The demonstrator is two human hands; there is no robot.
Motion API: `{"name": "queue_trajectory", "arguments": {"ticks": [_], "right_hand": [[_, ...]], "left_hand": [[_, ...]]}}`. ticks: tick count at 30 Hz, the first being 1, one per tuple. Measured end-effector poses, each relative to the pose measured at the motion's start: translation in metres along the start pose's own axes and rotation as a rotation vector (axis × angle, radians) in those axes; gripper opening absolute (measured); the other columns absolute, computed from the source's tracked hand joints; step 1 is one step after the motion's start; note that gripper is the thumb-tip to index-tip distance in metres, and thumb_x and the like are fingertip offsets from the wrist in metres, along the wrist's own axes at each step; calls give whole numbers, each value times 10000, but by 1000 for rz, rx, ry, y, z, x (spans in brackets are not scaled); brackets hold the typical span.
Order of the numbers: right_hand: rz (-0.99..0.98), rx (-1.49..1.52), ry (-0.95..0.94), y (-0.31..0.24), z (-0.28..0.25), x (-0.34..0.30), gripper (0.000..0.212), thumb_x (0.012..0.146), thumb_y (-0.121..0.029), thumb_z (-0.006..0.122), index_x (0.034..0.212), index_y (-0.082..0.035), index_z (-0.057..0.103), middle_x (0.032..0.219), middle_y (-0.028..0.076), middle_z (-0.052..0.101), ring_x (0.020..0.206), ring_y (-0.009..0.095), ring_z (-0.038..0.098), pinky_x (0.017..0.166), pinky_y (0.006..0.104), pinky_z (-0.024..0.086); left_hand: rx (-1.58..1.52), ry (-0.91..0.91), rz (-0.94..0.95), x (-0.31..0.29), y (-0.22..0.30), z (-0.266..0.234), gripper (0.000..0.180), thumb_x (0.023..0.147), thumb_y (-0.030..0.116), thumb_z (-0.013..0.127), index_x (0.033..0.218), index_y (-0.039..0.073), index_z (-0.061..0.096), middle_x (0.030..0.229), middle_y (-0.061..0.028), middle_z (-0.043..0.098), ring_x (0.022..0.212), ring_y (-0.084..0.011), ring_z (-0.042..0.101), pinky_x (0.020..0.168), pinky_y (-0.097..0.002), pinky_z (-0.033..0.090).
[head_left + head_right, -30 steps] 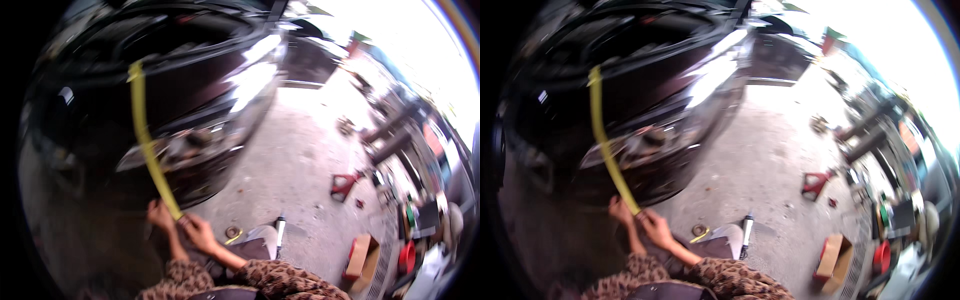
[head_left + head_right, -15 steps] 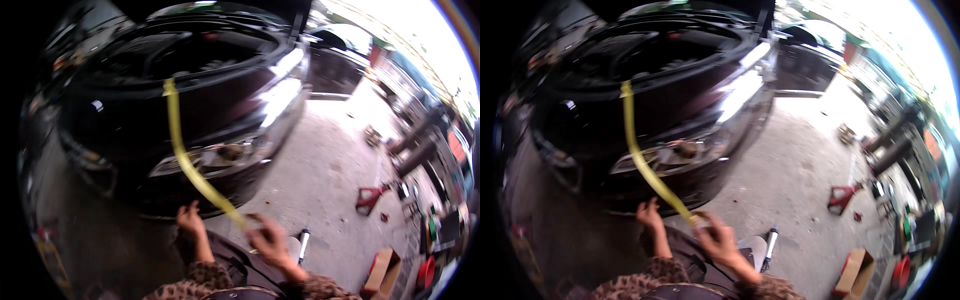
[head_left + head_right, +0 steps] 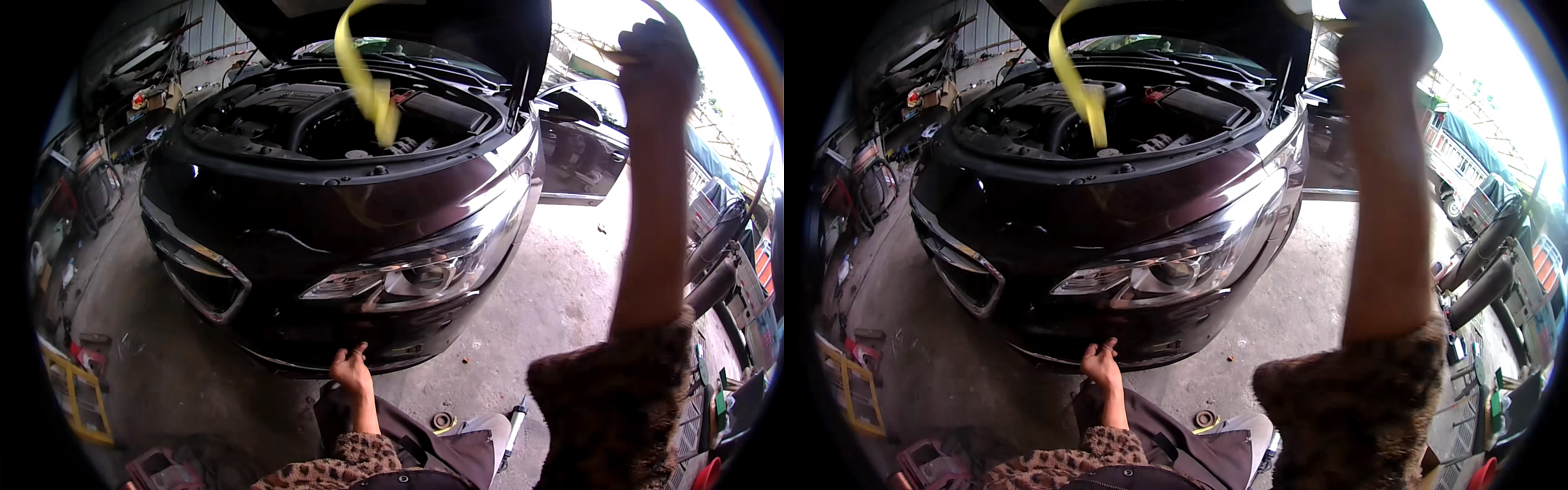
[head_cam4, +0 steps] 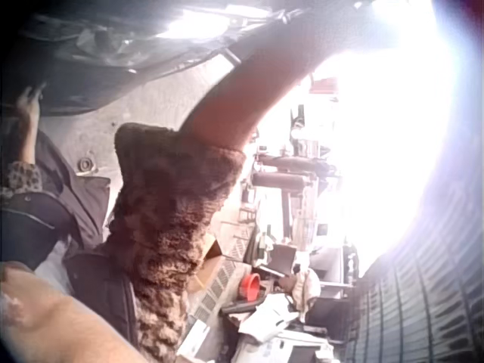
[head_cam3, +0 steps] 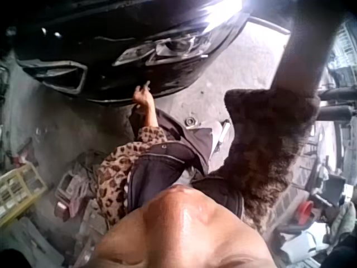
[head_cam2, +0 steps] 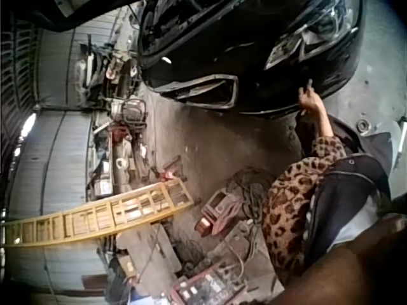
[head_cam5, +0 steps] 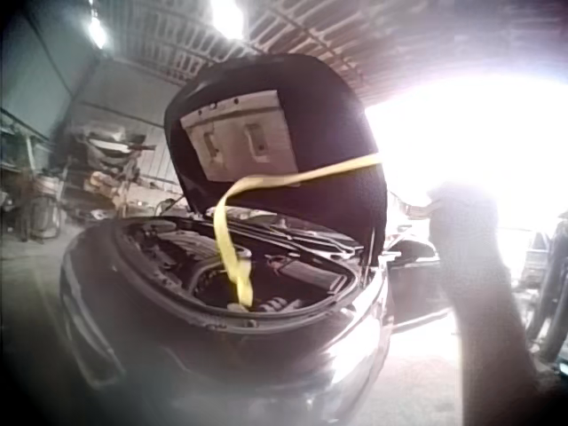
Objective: The person applies yellow masking tape to the front bumper of a dark-colored car. They smooth the tape, wipe the surface with a cloth, and apply additional strips to cover a specific area near the headlight.
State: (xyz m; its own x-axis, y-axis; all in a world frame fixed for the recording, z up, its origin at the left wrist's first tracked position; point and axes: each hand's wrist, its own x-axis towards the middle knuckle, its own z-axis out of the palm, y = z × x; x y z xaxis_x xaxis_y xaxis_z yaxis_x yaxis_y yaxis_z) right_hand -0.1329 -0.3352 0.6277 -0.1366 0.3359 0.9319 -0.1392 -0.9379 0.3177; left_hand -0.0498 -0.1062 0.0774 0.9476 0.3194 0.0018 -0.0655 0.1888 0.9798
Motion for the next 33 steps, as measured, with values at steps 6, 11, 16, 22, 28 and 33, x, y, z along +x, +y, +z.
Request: {"name": "queue_trajectory", "arguments": {"ticks": [6,11,16,22,28,33], "right_hand": [[525,150,-73,62,-81,-72,227,976,-250,542,933,-46,632,738,46,584,602,136,555,554,257,442],[945,-49,-476,69,-242,-273,354,1038,-375,487,911,-65,600,660,4,512,526,100,480,496,249,368],[1865,-297,-980,-38,-495,-528,288,975,-172,508,792,25,611,579,123,630,470,194,602,439,336,470],[1974,-910,-1198,-197,-714,-594,233,893,-94,609,821,119,669,669,190,695,543,232,680,501,367,529],[1936,-1270,-1336,-249,-686,-585,314,895,-289,662,1055,-19,675,1068,218,708,1051,376,667,868,482,510],[1805,-1321,-1684,-270,-633,-586,492,898,-430,662,1197,-54,557,1137,196,688,1097,373,647,915,532,485]], "left_hand": [[-26,35,-3,14,-5,-15,258,779,29,778,647,11,557,576,16,510,551,-89,458,551,-273,358],[47,21,18,18,5,-19,224,789,51,775,657,2,601,590,5,564,560,-82,486,557,-266,368],[91,-32,14,21,-3,-16,169,806,34,765,694,-10,646,606,-5,601,560,-80,505,543,-239,367],[277,-86,39,13,-12,-17,334,807,209,837,666,5,613,593,-56,650,513,-113,536,493,-273,384],[236,-63,104,23,-1,-25,317,870,197,779,697,-33,644,602,-54,632,561,-110,573,544,-245,418],[269,-76,105,23,10,-21,330,879,210,768,703,-41,643,618,-63,641,564,-124,582,554,-244,444]]}}
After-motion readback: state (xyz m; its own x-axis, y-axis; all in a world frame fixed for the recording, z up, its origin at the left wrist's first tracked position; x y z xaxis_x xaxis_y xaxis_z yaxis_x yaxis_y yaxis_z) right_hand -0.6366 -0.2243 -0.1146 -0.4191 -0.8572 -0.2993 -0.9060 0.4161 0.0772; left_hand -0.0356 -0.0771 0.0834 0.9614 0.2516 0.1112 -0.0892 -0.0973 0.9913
